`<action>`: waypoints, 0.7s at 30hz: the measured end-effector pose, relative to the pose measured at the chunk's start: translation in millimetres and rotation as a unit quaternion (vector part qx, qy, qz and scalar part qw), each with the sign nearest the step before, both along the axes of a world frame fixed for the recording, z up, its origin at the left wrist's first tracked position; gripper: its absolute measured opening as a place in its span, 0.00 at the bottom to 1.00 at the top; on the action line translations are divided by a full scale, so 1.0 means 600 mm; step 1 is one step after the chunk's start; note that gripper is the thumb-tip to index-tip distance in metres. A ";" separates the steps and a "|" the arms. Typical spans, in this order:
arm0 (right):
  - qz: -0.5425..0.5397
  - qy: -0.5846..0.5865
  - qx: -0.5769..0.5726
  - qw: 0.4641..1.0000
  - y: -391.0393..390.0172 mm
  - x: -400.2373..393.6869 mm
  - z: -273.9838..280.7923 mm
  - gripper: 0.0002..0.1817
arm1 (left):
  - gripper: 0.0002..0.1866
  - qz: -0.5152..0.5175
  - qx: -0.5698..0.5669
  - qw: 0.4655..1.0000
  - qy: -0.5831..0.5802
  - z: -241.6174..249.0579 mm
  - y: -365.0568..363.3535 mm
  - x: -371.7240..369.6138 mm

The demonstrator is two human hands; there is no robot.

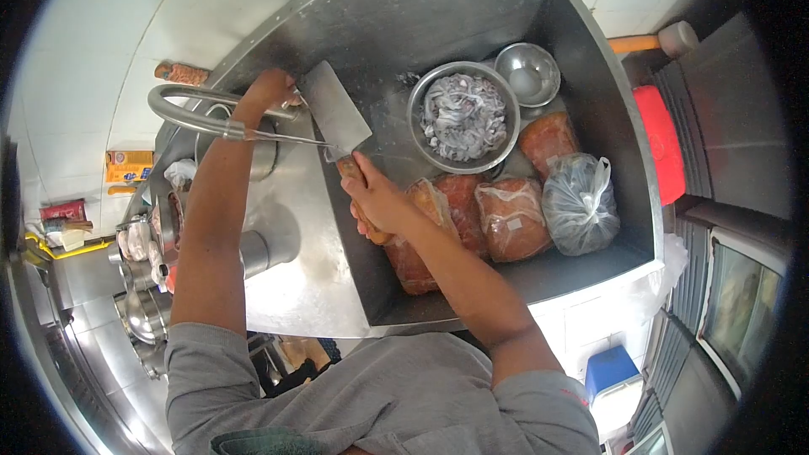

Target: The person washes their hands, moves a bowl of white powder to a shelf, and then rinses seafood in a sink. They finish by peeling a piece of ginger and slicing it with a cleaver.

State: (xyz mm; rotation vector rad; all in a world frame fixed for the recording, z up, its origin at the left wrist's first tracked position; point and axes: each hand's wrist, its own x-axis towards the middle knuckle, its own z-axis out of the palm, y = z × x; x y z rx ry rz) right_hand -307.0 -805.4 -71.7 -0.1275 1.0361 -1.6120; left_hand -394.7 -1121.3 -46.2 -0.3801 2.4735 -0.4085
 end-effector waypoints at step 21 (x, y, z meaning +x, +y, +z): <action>-0.059 -0.006 0.006 0.998 0.003 0.006 0.004 0.35 | 0.18 -0.024 0.023 0.999 0.027 0.002 -0.002 0.011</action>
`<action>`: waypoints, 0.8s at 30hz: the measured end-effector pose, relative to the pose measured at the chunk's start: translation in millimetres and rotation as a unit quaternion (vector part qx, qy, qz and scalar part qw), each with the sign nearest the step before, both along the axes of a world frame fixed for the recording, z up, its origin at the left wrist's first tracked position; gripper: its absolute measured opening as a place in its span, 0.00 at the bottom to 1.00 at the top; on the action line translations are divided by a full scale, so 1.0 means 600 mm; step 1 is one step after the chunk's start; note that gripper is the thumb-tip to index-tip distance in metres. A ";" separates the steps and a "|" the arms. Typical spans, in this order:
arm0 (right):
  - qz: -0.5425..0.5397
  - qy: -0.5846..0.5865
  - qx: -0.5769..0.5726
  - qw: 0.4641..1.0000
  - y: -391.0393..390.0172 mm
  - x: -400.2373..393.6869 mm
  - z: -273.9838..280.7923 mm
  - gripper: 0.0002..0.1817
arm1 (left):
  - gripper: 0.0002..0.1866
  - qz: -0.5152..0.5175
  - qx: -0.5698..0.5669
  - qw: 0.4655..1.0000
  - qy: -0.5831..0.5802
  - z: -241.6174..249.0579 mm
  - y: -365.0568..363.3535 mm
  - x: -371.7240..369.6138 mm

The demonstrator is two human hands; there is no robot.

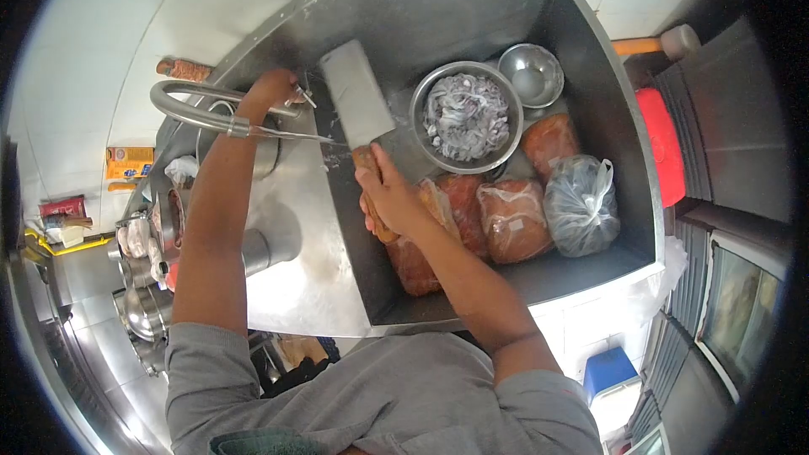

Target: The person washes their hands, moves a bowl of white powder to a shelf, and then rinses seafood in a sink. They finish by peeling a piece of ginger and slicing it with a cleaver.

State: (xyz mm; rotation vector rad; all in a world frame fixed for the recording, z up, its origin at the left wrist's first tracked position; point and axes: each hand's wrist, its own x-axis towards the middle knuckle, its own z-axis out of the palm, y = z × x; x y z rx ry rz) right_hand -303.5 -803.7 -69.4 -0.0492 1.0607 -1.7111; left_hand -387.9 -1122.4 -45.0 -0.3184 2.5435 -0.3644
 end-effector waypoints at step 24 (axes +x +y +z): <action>0.070 0.032 -0.005 0.997 -0.020 0.012 -0.007 0.35 | 0.19 0.013 0.022 0.999 0.027 -0.012 -0.008 -0.001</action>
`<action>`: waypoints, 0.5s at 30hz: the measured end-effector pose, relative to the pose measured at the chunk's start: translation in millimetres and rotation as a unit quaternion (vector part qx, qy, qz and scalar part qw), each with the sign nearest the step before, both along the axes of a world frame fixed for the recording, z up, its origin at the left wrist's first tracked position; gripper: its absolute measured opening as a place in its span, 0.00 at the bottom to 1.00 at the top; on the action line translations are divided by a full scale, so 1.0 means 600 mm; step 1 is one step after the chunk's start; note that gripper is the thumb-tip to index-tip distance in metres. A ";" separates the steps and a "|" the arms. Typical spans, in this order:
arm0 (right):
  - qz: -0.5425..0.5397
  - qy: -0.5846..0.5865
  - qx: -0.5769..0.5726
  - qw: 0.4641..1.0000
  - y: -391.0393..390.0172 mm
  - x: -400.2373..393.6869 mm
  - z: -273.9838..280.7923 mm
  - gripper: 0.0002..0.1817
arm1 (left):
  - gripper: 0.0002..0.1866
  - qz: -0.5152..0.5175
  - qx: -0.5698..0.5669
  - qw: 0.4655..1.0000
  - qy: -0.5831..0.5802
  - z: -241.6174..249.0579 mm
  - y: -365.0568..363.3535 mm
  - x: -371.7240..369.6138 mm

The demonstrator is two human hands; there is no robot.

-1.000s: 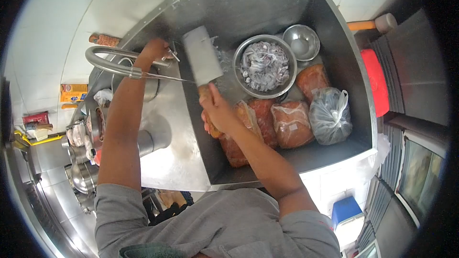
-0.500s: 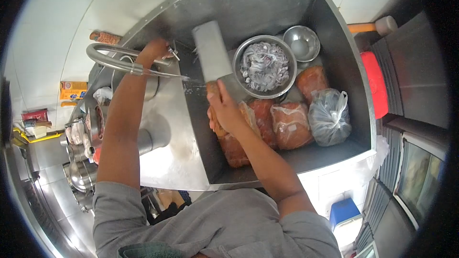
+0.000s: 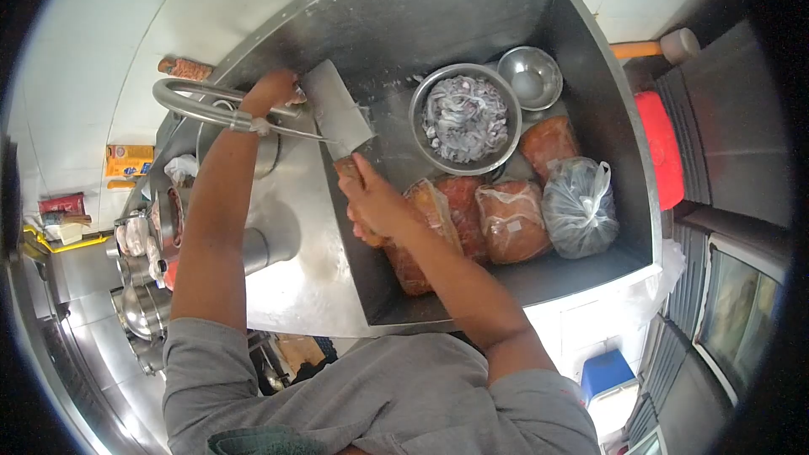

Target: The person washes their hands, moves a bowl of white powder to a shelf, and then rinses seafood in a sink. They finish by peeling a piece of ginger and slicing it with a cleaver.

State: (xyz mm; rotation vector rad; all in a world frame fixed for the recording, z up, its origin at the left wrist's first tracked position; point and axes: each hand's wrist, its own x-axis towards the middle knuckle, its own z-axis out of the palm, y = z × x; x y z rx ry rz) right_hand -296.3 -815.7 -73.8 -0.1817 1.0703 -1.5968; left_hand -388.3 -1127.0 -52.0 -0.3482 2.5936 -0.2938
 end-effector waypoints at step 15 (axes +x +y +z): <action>-0.102 -0.022 0.014 0.994 0.005 -0.002 0.009 0.36 | 0.17 0.012 0.001 1.000 0.021 0.009 0.009 0.010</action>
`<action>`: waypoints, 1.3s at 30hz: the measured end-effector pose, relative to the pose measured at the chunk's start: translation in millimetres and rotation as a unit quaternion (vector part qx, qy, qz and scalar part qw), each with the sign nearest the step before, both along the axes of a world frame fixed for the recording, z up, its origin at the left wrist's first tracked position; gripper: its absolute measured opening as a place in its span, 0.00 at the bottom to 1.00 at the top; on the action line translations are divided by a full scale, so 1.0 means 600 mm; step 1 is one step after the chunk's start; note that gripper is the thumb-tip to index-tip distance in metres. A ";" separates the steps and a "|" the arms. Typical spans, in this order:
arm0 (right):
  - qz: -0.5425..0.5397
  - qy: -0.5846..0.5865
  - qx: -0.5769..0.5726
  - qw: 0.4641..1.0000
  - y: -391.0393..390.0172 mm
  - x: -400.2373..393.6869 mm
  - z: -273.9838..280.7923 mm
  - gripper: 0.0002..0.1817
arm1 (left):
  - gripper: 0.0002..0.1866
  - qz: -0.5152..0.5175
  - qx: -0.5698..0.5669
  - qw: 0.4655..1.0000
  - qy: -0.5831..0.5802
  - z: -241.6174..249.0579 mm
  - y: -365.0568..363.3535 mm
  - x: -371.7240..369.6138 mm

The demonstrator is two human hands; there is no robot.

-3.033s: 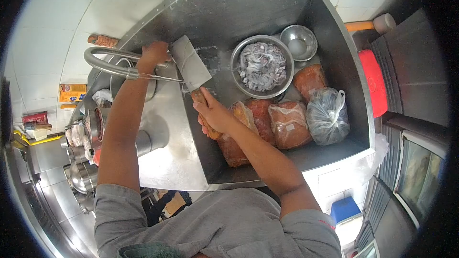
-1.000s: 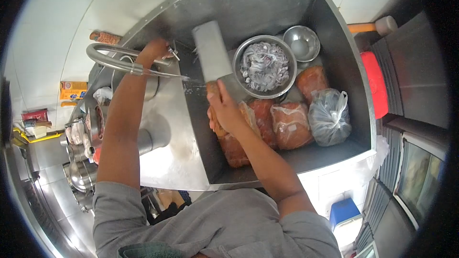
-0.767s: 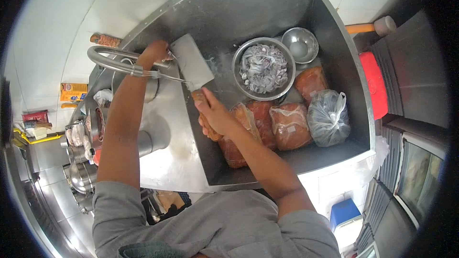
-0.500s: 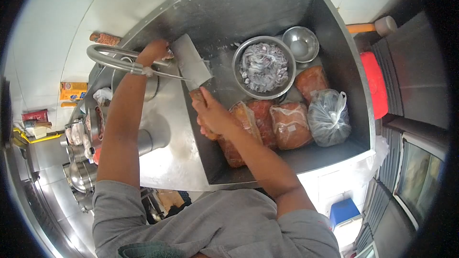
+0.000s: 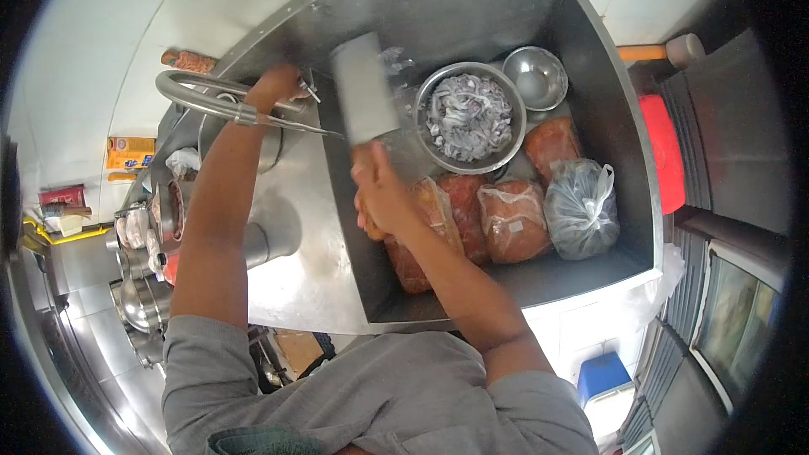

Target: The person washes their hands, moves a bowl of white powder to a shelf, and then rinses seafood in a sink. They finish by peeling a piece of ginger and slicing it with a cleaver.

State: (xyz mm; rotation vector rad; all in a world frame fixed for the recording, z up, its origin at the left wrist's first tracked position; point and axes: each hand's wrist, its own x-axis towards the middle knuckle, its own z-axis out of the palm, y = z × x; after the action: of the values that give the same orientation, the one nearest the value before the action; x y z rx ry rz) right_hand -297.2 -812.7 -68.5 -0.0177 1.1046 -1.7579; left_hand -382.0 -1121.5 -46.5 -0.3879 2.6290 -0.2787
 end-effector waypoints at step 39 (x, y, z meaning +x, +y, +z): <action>0.108 -0.004 -0.013 0.994 0.006 -0.018 -0.018 0.34 | 0.16 -0.016 -0.012 1.000 -0.003 -0.012 -0.011 -0.009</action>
State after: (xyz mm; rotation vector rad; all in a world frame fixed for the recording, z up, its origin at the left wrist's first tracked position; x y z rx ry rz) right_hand -308.0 -808.8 -79.1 -0.1407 1.0340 -1.5764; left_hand -387.5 -1128.3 -53.9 -0.3516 2.6301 -0.3228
